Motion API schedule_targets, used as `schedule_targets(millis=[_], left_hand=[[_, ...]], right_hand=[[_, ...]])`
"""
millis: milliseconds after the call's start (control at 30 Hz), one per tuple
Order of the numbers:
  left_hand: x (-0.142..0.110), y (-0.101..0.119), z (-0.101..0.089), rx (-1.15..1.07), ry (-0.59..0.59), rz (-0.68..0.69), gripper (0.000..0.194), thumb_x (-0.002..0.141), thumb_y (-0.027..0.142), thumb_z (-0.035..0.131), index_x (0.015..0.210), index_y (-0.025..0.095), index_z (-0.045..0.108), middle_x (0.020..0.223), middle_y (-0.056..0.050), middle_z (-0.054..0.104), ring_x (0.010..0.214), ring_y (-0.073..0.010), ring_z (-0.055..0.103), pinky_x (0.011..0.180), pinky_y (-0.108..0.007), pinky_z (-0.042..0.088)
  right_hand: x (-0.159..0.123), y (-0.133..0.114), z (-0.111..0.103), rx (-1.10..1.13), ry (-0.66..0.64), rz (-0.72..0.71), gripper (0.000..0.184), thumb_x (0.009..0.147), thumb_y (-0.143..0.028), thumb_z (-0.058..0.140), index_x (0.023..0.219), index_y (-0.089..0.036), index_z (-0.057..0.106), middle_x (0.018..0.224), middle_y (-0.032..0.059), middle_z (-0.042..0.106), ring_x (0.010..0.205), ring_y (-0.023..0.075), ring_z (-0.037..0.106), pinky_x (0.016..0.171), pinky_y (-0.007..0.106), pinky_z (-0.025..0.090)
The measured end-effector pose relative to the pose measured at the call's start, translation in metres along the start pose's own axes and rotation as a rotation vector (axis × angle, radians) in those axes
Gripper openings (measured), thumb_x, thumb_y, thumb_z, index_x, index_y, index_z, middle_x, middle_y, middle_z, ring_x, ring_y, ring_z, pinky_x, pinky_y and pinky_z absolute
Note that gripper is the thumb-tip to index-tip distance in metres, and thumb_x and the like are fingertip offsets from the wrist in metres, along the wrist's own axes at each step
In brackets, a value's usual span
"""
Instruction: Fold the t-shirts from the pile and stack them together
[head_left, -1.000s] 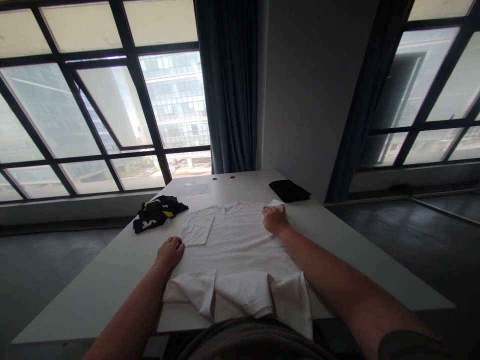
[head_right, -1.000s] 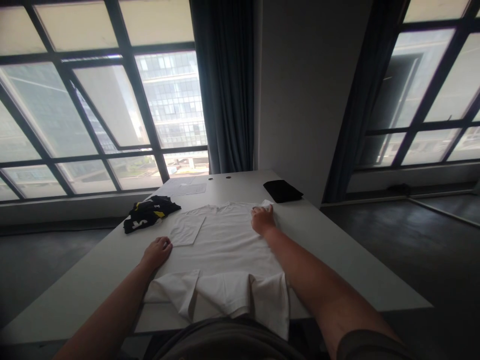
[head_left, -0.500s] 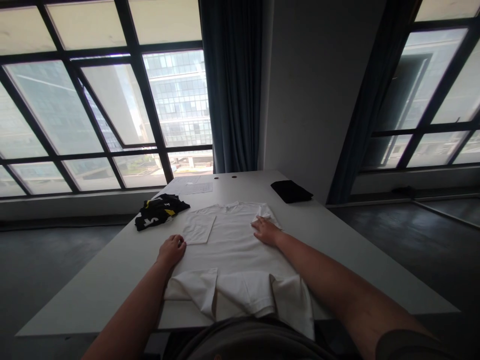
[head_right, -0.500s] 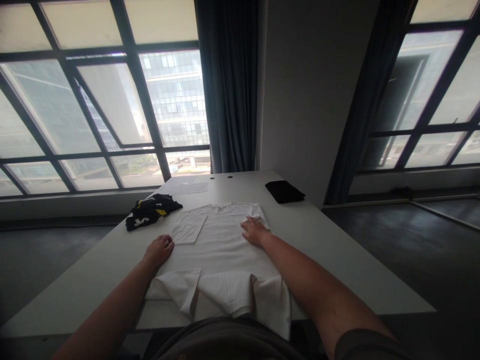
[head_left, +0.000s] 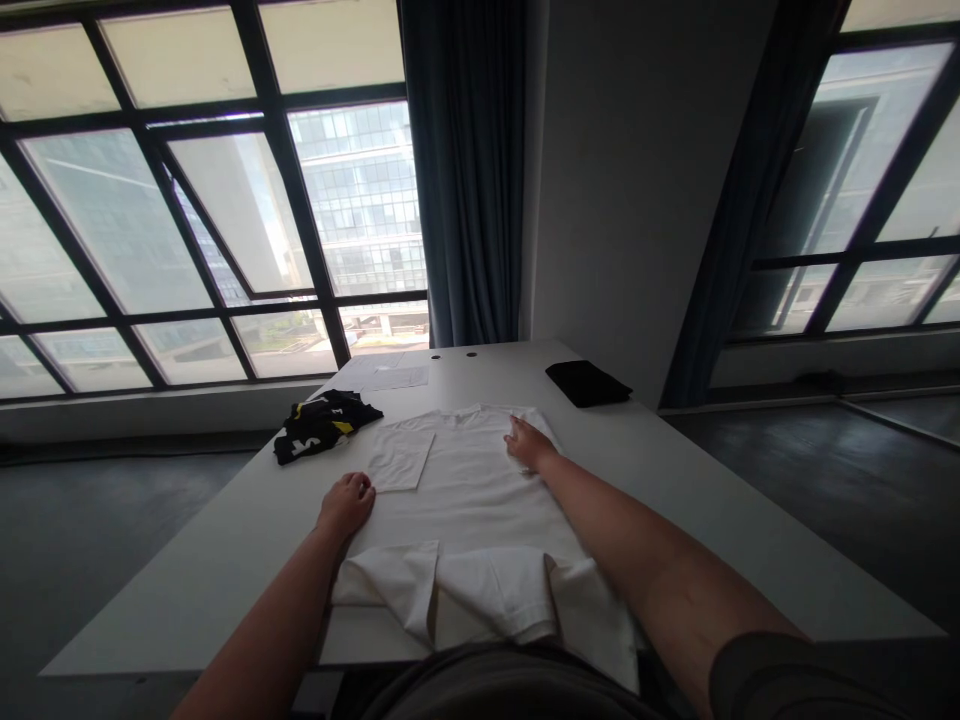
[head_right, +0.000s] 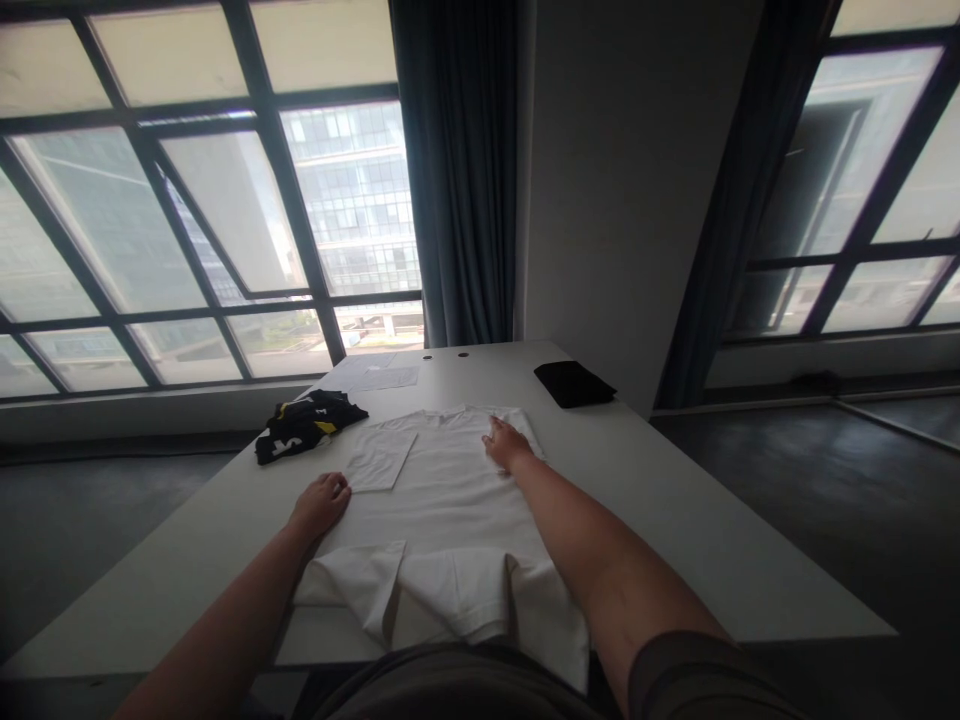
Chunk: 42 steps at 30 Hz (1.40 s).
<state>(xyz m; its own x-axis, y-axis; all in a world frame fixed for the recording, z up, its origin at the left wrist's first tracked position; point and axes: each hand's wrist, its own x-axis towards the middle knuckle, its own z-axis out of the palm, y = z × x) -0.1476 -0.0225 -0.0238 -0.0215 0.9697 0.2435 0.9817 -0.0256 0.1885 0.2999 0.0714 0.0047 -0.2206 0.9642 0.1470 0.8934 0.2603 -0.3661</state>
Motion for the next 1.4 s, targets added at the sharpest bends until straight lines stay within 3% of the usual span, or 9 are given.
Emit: schedule_targets(millis=[100, 233, 367, 467, 533, 667, 967, 1200, 1400], left_hand=[[0.000, 0.000, 0.000, 0.005, 0.001, 0.002, 0.028, 0.096, 0.038, 0.048, 0.108, 0.022, 0.067, 0.127, -0.011, 0.068, 0.114, -0.0277, 0.065, 0.098, -0.036, 0.048], [0.001, -0.002, 0.002, 0.004, 0.004, 0.006, 0.028, 0.095, 0.038, 0.048, 0.108, 0.022, 0.068, 0.126, -0.011, 0.068, 0.114, -0.0280, 0.065, 0.099, -0.037, 0.049], [0.001, -0.003, 0.004, 0.000, 0.019, 0.010, 0.030, 0.096, 0.038, 0.049, 0.111, 0.022, 0.069, 0.128, -0.011, 0.068, 0.115, -0.0280, 0.065, 0.100, -0.038, 0.050], [0.002, -0.003, 0.009, -0.003, 0.048, 0.044, 0.038, 0.097, 0.040, 0.049, 0.125, 0.022, 0.067, 0.145, -0.012, 0.060, 0.130, -0.0279, 0.059, 0.112, -0.039, 0.045], [0.003, -0.003, 0.014, 0.000, 0.040, 0.122, 0.043, 0.099, 0.041, 0.048, 0.134, 0.023, 0.066, 0.155, -0.010, 0.053, 0.142, -0.0289, 0.050, 0.119, -0.042, 0.038], [0.006, -0.004, 0.023, 0.007, -0.042, 0.232, 0.048, 0.103, 0.044, 0.043, 0.143, 0.027, 0.064, 0.159, -0.008, 0.051, 0.149, -0.0318, 0.043, 0.122, -0.050, 0.036], [0.002, 0.002, 0.017, 0.083, -0.116, 0.118, 0.056, 0.103, 0.050, 0.042, 0.154, 0.029, 0.053, 0.166, -0.011, 0.040, 0.153, -0.0320, 0.037, 0.124, -0.046, 0.031], [-0.001, 0.013, 0.013, 0.082, -0.177, 0.053, 0.058, 0.104, 0.051, 0.036, 0.158, 0.030, 0.046, 0.169, -0.009, 0.035, 0.156, -0.0321, 0.030, 0.125, -0.051, 0.025], [-0.009, 0.009, 0.011, 0.059, -0.231, 0.095, 0.059, 0.105, 0.050, 0.033, 0.160, 0.029, 0.042, 0.171, -0.006, 0.031, 0.158, -0.0305, 0.025, 0.126, -0.054, 0.022]], right_hand=[[0.002, -0.012, 0.006, 0.042, -0.057, -0.146, 0.073, 0.104, -0.043, 0.043, 0.169, -0.029, 0.014, 0.169, 0.0024, 0.036, 0.153, 0.0220, 0.037, 0.123, 0.035, 0.031], [-0.002, -0.018, 0.019, 0.015, -0.154, -0.225, 0.070, 0.102, -0.045, 0.048, 0.166, -0.027, 0.028, 0.169, 0.0009, 0.035, 0.154, 0.0197, 0.034, 0.124, 0.029, 0.026], [-0.007, -0.010, 0.031, -0.081, -0.124, -0.062, 0.071, 0.104, -0.046, 0.041, 0.168, -0.021, 0.022, 0.173, 0.0085, 0.021, 0.160, 0.0247, 0.019, 0.129, 0.040, 0.014], [-0.013, -0.003, 0.037, -0.163, -0.126, 0.108, 0.074, 0.105, -0.053, 0.036, 0.168, -0.018, 0.022, 0.174, 0.0149, 0.018, 0.160, 0.0317, 0.016, 0.128, 0.051, 0.010], [-0.015, 0.001, 0.039, -0.202, -0.138, 0.159, 0.074, 0.104, -0.057, 0.034, 0.167, -0.018, 0.026, 0.174, 0.0150, 0.016, 0.160, 0.0319, 0.014, 0.128, 0.051, 0.008], [-0.014, 0.008, 0.037, -0.235, -0.174, 0.178, 0.067, 0.106, -0.057, 0.028, 0.166, -0.028, 0.027, 0.175, 0.0084, 0.015, 0.160, 0.0280, 0.014, 0.127, 0.049, 0.010], [-0.005, 0.033, 0.023, -0.271, -0.170, 0.345, 0.063, 0.106, -0.048, 0.025, 0.167, -0.033, 0.021, 0.176, 0.0080, 0.011, 0.161, 0.0291, 0.013, 0.125, 0.059, 0.011], [-0.023, 0.049, 0.011, -0.286, -0.155, 0.379, 0.062, 0.108, -0.047, 0.020, 0.168, -0.032, 0.020, 0.176, 0.0046, 0.010, 0.161, 0.0260, 0.010, 0.127, 0.054, 0.013], [-0.054, 0.050, 0.000, -0.313, -0.161, 0.382, 0.063, 0.106, -0.051, 0.021, 0.167, -0.034, 0.020, 0.176, 0.0045, 0.009, 0.161, 0.0297, 0.011, 0.122, 0.069, 0.007]])
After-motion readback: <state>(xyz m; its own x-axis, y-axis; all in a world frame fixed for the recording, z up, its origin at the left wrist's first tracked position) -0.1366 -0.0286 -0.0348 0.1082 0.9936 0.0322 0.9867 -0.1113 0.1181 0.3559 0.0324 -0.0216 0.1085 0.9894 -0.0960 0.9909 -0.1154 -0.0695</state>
